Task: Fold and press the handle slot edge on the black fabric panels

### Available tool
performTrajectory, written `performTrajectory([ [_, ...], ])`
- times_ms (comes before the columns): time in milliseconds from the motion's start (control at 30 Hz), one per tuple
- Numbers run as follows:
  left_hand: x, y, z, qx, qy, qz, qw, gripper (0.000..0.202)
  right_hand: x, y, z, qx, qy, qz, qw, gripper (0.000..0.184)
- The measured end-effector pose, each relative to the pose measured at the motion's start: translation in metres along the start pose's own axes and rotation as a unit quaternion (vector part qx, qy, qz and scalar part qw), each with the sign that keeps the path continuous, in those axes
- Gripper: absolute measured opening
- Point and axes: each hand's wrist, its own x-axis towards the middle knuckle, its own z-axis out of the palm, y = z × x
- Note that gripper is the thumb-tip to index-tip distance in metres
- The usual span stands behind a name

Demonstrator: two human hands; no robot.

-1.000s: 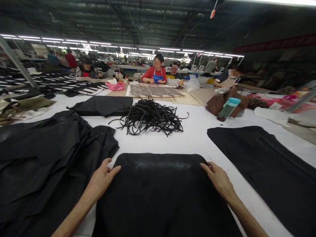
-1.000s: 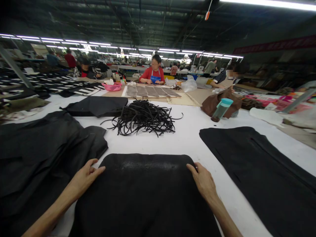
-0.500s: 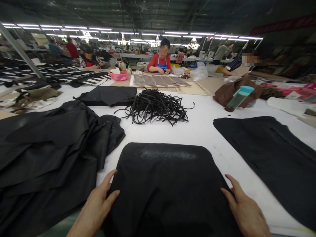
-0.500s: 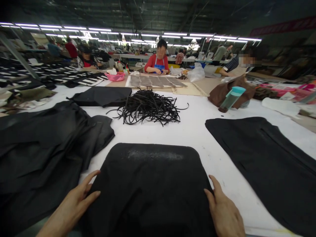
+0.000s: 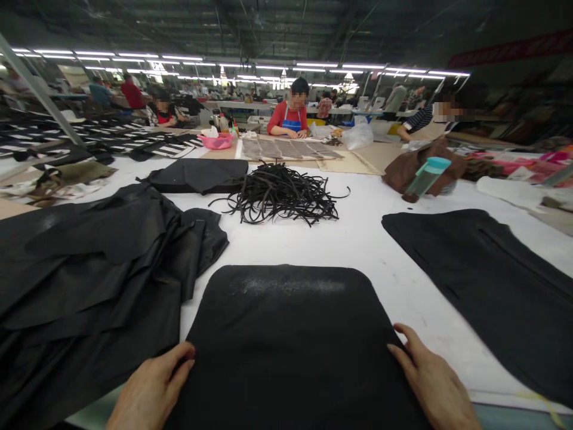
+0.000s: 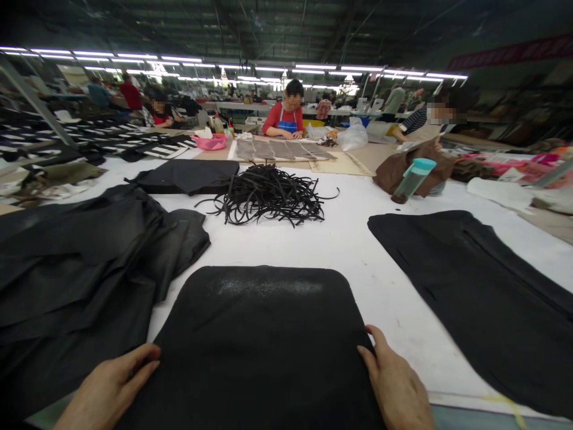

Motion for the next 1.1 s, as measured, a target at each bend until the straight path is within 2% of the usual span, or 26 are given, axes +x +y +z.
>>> performTrajectory([
  [133, -0.015, -0.007, 0.001, 0.155, -0.07, 0.013, 0.985, 0.028, -0.011, 0.011, 0.008, -0.052, 0.019, 0.001, 0.998, 0.048],
  [200, -0.02, -0.014, 0.001, 0.228, -0.037, 0.023, 0.973, 0.034, -0.015, 0.016, 0.004, -0.092, 0.048, -0.025, 0.994, 0.048],
  [267, -0.022, -0.012, 0.0, 0.295, 0.043, 0.053, 0.953, 0.037, -0.017, 0.013, -0.006, -0.155, 0.106, -0.077, 0.979, 0.045],
  [333, -0.02, 0.006, -0.003, 0.333, 0.102, 0.097, 0.932, 0.036, -0.018, -0.004, -0.015, -0.202, 0.164, -0.143, 0.955, 0.042],
  [367, -0.018, 0.021, -0.004, 0.335, 0.094, 0.128, 0.929, 0.034, -0.018, -0.016, -0.017, -0.209, 0.18, -0.181, 0.944, 0.039],
  [400, -0.014, 0.038, -0.003, 0.32, 0.071, 0.157, 0.931, 0.033, -0.017, -0.031, -0.018, -0.202, 0.182, -0.225, 0.936, 0.037],
  [433, -0.01, 0.056, -0.001, 0.289, 0.025, 0.209, 0.934, 0.034, -0.016, -0.047, -0.016, -0.187, 0.163, -0.28, 0.927, 0.036],
  [500, 0.0, 0.083, 0.01, 0.214, -0.086, 0.312, 0.922, 0.046, -0.015, -0.076, -0.006, -0.152, 0.085, -0.393, 0.903, 0.046],
  [567, 0.009, 0.092, 0.029, 0.185, -0.158, 0.363, 0.9, 0.075, -0.015, -0.094, 0.01, -0.129, 0.013, -0.468, 0.874, 0.066],
  [633, 0.017, 0.083, 0.051, 0.202, -0.174, 0.392, 0.881, 0.097, -0.017, -0.098, 0.027, -0.123, -0.019, -0.516, 0.848, 0.085],
  [700, 0.02, 0.065, 0.07, 0.241, -0.149, 0.409, 0.868, 0.1, -0.022, -0.094, 0.043, -0.134, 0.005, -0.553, 0.822, 0.09],
  [733, 0.02, 0.055, 0.077, 0.261, -0.131, 0.415, 0.862, 0.099, -0.025, -0.091, 0.049, -0.145, 0.036, -0.567, 0.81, 0.087],
  [800, 0.018, 0.039, 0.084, 0.292, -0.093, 0.436, 0.846, 0.092, -0.033, -0.086, 0.059, -0.171, 0.127, -0.577, 0.788, 0.069],
  [867, 0.016, 0.029, 0.085, 0.309, -0.051, 0.475, 0.823, 0.083, -0.038, -0.081, 0.062, -0.195, 0.205, -0.583, 0.762, 0.05],
  [967, 0.015, 0.019, 0.082, 0.337, 0.03, 0.517, 0.786, 0.073, -0.038, -0.064, 0.058, -0.217, 0.256, -0.597, 0.729, 0.044],
  [1100, 0.017, 0.007, 0.077, 0.389, 0.118, 0.521, 0.751, 0.07, -0.031, -0.015, 0.044, -0.246, 0.282, -0.573, 0.729, 0.042],
])
